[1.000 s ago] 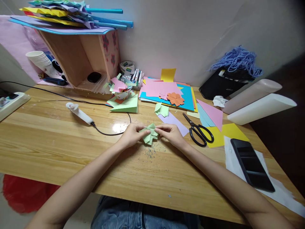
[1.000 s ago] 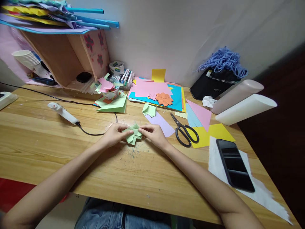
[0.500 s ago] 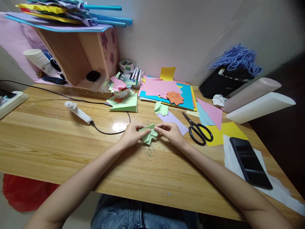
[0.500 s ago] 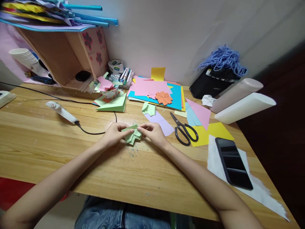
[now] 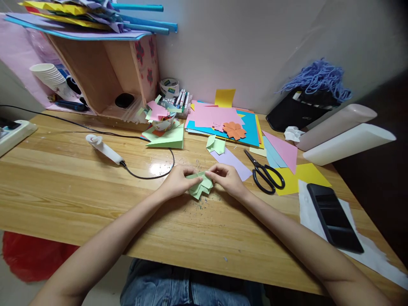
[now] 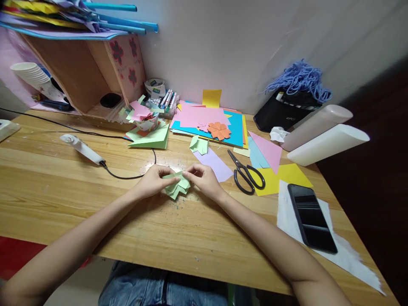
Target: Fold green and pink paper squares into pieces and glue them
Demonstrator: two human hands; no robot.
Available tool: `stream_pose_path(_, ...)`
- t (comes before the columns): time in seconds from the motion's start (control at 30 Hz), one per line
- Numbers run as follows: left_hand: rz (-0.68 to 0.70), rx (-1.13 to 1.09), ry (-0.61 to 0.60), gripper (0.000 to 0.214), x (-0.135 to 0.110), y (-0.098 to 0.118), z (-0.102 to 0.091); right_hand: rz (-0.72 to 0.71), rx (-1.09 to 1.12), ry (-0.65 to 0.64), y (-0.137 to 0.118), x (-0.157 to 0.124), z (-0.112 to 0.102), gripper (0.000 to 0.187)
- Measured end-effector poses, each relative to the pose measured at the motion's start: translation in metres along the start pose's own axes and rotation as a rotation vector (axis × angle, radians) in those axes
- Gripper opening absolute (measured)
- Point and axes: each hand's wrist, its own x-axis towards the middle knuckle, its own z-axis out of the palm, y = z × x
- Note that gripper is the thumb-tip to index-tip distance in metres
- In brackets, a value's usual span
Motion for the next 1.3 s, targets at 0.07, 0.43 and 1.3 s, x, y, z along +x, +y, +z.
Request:
stream_pose_path(0.07,0.001,-0.030,-0.030,0.029,-0.0002,0.0002,0.0006,-0.006,-0.036,0.005,-0.0012,0.0004,0.0002,0.028)
stream_pose_path(0.43,-0.029,-0.045,0.061,0.024,0.0011,0.0021,-0.0008,0.122,-0.059,-0.146,0.0005,0.0016,-0.0009,0.028)
stream_pose_path(1.3,-0.045,-0.020,-0.133,0.026,0.0002,0.0054,-0.0029,0.029,-0.161,-0.232,-0.0008,0.0009,-0.0045,0.036)
